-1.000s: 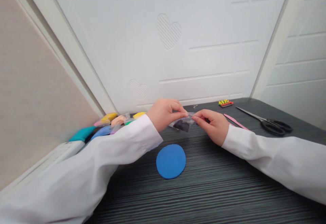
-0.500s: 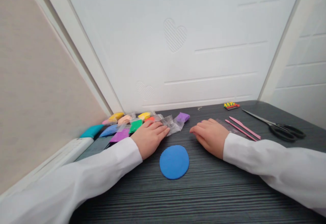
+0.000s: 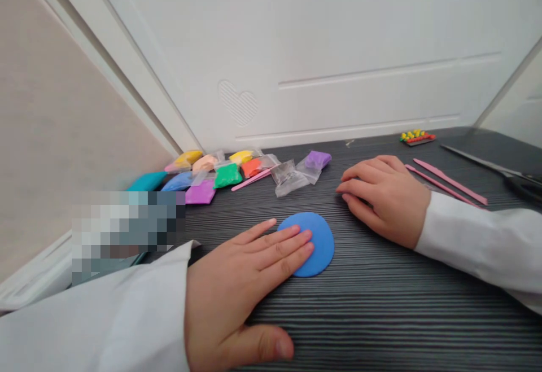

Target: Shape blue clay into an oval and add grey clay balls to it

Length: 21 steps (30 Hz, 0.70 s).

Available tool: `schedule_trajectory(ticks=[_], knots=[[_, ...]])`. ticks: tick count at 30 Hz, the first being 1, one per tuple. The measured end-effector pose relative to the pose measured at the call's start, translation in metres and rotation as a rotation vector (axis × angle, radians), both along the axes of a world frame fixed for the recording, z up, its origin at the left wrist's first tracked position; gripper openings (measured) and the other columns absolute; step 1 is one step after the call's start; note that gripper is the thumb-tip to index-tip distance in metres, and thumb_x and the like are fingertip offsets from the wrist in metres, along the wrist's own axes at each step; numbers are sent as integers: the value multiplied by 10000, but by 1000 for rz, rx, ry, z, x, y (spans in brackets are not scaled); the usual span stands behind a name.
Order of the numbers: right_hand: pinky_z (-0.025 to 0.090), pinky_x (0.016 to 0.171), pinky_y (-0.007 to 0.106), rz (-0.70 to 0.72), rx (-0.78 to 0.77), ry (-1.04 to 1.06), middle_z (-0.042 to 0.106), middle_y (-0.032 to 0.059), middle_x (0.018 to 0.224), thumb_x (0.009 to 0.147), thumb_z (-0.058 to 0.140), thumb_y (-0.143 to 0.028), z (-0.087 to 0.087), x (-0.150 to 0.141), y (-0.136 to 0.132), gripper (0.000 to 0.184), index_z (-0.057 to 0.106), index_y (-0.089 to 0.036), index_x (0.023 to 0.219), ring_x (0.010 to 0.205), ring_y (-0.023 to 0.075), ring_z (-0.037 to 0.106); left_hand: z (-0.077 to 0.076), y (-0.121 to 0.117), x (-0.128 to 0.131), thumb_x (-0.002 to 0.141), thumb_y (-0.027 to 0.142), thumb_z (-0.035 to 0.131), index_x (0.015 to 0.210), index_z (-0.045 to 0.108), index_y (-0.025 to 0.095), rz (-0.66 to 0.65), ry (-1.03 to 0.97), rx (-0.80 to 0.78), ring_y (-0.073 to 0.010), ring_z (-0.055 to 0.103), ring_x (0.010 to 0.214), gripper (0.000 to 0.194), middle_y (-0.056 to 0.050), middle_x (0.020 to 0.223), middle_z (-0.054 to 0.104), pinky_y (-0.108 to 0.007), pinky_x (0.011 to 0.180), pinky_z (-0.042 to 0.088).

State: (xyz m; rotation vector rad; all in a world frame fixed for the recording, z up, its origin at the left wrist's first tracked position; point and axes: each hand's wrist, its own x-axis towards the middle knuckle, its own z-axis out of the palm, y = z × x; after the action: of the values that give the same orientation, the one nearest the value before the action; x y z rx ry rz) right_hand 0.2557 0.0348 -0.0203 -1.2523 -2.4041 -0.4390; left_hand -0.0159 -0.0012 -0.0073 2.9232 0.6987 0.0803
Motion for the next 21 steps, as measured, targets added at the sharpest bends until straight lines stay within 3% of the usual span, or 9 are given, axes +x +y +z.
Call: schedule_trajectory(ticks=[7,12,15,17,21], knots=[[315,886,430,12,13,22,634,62,1033,883,429,-273,3,-1,-1,244,656,-200,938,956,240,543,2,3,1,847,658,241,1446,110,258,42,-132,-25,-218,242,1372,732,-22,1503,206,-393,1154,40],[350,898,428,8,29,118,613,63,1100,889,435,-272,4,-1,-3,253,618,-191,1043,1020,239,539,12,25,42,954,431,164,1440,140,143,153,-138,-9,-130,115,1401,565,-30,1521,154,-340,1156,68],[387,906,380,-10,58,285,617,81,1079,887,416,-226,13,6,4,267,599,-161,1071,1035,216,541,10,36,72,958,424,155,1427,195,127,102,-97,-10,-131,118,1400,557,-48,1512,188,-354,1154,75],[406,897,326,-100,86,402,626,86,1047,873,431,-207,25,16,12,267,598,-137,1070,1012,188,554,6,38,84,951,456,171,1426,206,145,83,-72,-17,-147,107,1403,570,-54,1513,179,-372,1152,62],[396,803,263,-410,147,524,614,66,1078,879,407,-278,59,45,30,340,583,-115,1119,958,132,565,0,37,91,927,525,192,1433,185,195,72,-36,-40,-176,92,1406,605,-48,1518,150,-413,1146,37]])
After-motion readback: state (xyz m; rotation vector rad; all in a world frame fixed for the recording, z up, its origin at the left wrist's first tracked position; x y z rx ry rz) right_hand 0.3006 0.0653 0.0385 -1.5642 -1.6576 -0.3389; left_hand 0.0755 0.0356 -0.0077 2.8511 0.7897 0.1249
